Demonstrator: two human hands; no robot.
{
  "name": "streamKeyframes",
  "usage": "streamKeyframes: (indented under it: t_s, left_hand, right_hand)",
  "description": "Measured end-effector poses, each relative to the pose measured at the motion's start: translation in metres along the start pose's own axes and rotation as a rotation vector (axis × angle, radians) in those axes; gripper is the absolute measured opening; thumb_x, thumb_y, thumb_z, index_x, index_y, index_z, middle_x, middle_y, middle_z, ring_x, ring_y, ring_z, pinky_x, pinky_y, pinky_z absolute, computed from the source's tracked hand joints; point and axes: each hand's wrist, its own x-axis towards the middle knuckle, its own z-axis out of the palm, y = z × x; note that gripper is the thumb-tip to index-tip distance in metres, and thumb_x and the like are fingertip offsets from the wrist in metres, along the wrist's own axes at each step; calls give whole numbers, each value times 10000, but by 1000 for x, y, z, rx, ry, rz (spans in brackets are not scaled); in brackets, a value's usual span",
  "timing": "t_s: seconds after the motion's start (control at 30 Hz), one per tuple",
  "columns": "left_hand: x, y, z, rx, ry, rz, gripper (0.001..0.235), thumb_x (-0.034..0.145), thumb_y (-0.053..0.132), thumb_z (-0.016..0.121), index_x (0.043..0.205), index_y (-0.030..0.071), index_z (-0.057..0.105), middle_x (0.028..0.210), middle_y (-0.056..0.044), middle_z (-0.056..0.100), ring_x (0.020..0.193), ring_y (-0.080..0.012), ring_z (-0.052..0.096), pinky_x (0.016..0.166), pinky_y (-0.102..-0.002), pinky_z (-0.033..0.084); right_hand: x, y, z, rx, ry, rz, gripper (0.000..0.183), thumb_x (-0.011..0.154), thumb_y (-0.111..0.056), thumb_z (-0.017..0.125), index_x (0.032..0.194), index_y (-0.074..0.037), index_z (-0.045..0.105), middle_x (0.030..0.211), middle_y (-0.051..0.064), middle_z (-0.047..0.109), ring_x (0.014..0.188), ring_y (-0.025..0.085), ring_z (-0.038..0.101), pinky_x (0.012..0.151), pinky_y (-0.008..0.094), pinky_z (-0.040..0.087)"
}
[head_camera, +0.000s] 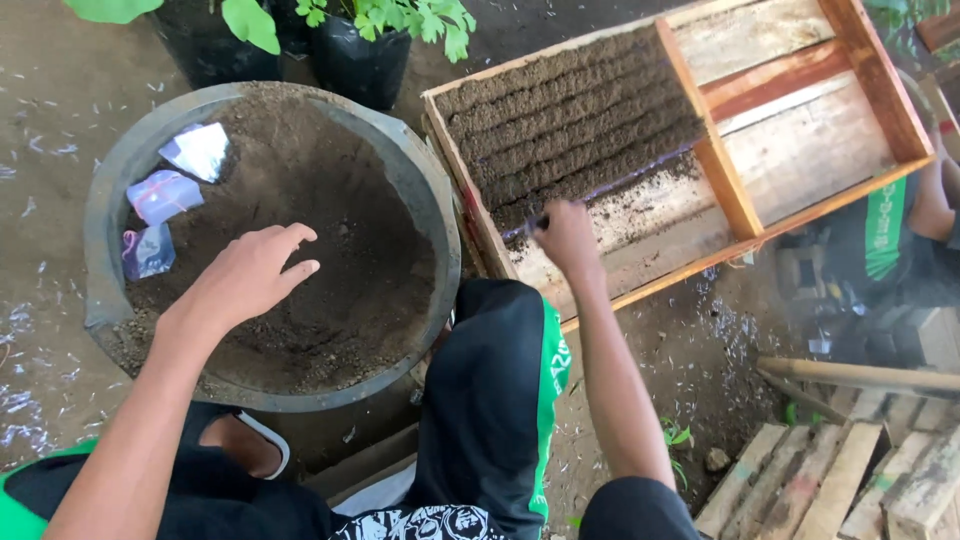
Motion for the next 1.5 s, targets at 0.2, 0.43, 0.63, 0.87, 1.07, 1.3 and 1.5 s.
streamKeyframes:
  t_s: [0.2, 0.43, 0.63, 0.87, 1.07, 1.3, 1.5]
  left_hand:
    - [6, 2, 10, 29, -57, -24, 444, 999, 194, 559, 1410, 27, 547, 1273, -310, 628, 1175, -418, 651, 936, -520, 589]
    - [23, -26, 34, 85, -108, -10, 458, 1000, 271, 545, 1415, 77, 543, 1305, -248, 638, 1163, -397, 675, 871, -505, 614]
    - [20, -20, 29, 84, -132, -22, 459, 1006, 263, 537, 1418, 60, 537, 1322, -263, 624, 1154, -406, 679, 860, -510, 618]
    - [14, -20, 22, 66, -83, 8, 467, 1001, 264, 542, 1406, 31, 545, 1306, -273, 631, 1173, -409, 665, 909, -518, 591]
    - [-6, -26, -12, -14, 49, -8, 456, 1006, 256, 552, 1393, 15, 563, 1302, -290, 626, 1202, -433, 631, 942, -549, 555]
    - [-3, -109, -25, 41, 569, -86, 262, 942, 140, 674, 1198, 91, 696, 1063, -200, 718, 1040, -427, 682, 868, -545, 547]
    - [19, -170, 9, 278, 576, -293, 242, 758, 275, 838, 925, 123, 751, 870, -125, 726, 903, -351, 735, 783, -489, 594]
  right_hand:
    - [10, 12, 81, 98, -96, 109, 250, 715, -190, 812, 891, -16, 773, 797, 245, 719, 827, 445, 729, 715, 529, 621]
    - [-9, -26, 45, 180, -34, 165, 225, 735, -121, 731, 887, 41, 770, 785, 280, 713, 802, 474, 716, 711, 524, 613]
    - [-20, -25, 48, 289, 3, 91, 226, 795, -88, 678, 937, 69, 757, 825, 289, 721, 820, 493, 706, 738, 533, 595]
    - [-8, -3, 88, 319, -3, 121, 206, 767, -235, 625, 874, -108, 749, 806, 173, 724, 854, 442, 698, 812, 550, 565]
    - [-37, -17, -30, 644, 109, 185, 307, 898, -73, 593, 1172, -112, 726, 1106, 154, 724, 1067, 361, 677, 944, 471, 541]
    - [-56, -145, -179, 1195, 388, -197, 222, 987, 32, 549, 1202, 37, 607, 1104, 174, 684, 1012, 232, 707, 823, 352, 648]
    - [-33, -271, -163, 1145, 60, -566, 147, 933, 67, 651, 1027, -27, 714, 968, 147, 746, 871, 223, 740, 710, 353, 670]
